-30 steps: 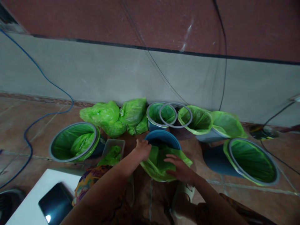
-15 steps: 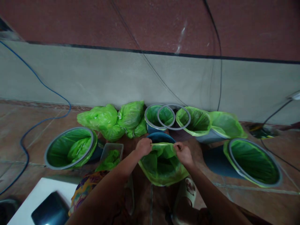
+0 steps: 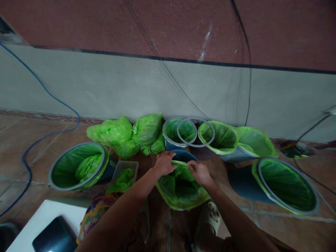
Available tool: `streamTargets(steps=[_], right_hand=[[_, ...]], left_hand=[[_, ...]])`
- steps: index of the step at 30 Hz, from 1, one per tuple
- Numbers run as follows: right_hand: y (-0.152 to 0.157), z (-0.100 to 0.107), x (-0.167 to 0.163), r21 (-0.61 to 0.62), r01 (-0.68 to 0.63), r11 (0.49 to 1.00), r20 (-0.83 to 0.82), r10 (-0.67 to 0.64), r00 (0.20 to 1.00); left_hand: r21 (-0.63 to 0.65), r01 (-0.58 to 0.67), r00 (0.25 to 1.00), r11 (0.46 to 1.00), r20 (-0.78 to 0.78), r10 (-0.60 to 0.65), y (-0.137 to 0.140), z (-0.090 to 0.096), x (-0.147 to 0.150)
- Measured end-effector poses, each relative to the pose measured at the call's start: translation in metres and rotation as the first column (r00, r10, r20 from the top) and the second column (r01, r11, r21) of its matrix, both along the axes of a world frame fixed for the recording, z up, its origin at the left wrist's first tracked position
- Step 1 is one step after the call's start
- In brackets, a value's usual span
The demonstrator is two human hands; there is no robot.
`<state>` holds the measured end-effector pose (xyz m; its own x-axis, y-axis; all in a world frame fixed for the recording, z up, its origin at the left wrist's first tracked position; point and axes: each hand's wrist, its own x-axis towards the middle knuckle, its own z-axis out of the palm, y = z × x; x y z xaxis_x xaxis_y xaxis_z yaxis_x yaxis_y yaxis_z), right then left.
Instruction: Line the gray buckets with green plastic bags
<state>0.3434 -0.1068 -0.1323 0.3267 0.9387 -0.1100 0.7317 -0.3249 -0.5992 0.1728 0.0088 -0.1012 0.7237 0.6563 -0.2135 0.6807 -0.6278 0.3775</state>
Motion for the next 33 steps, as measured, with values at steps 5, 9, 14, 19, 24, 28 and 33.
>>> streamTargets(steps=[5,9,14,19,24,28,33], right_hand=[[-0.001,0.016,-0.009,0.073,-0.090,0.993,-0.128,0.099,0.987],[-0.008,0.022,0.001,0.022,-0.040,0.999,-0.134,0.042,0.990],[-0.017,0.012,0.021,0.012,0.039,0.999,-0.166,-0.037,0.985],[-0.020,-0.016,0.037,0.080,0.222,0.972,-0.373,-0.177,0.911],[-0.005,-0.038,0.049,0.053,0.370,0.928,-0.572,-0.275,0.772],[0.027,-0.049,0.058,0.061,0.398,0.915,-0.403,-0.342,0.849],[0.065,-0.068,0.070,0.014,0.425,0.905,-0.306,-0.401,0.864]], left_hand=[[0.003,0.133,0.984,0.991,0.120,-0.132,-0.005,0.008,0.008],[-0.036,0.117,0.990,0.993,0.081,-0.114,0.001,0.011,0.010],[0.015,0.084,0.996,0.996,0.039,-0.084,0.006,0.007,0.007],[-0.042,0.039,0.996,0.998,0.082,-0.036,0.016,-0.002,-0.003],[-0.111,-0.142,0.987,0.984,0.054,0.148,0.036,-0.019,-0.003],[-0.073,-0.281,0.959,0.957,0.001,0.282,0.052,-0.035,0.014],[-0.100,-0.410,0.911,0.906,-0.016,0.411,0.073,-0.059,0.035]])
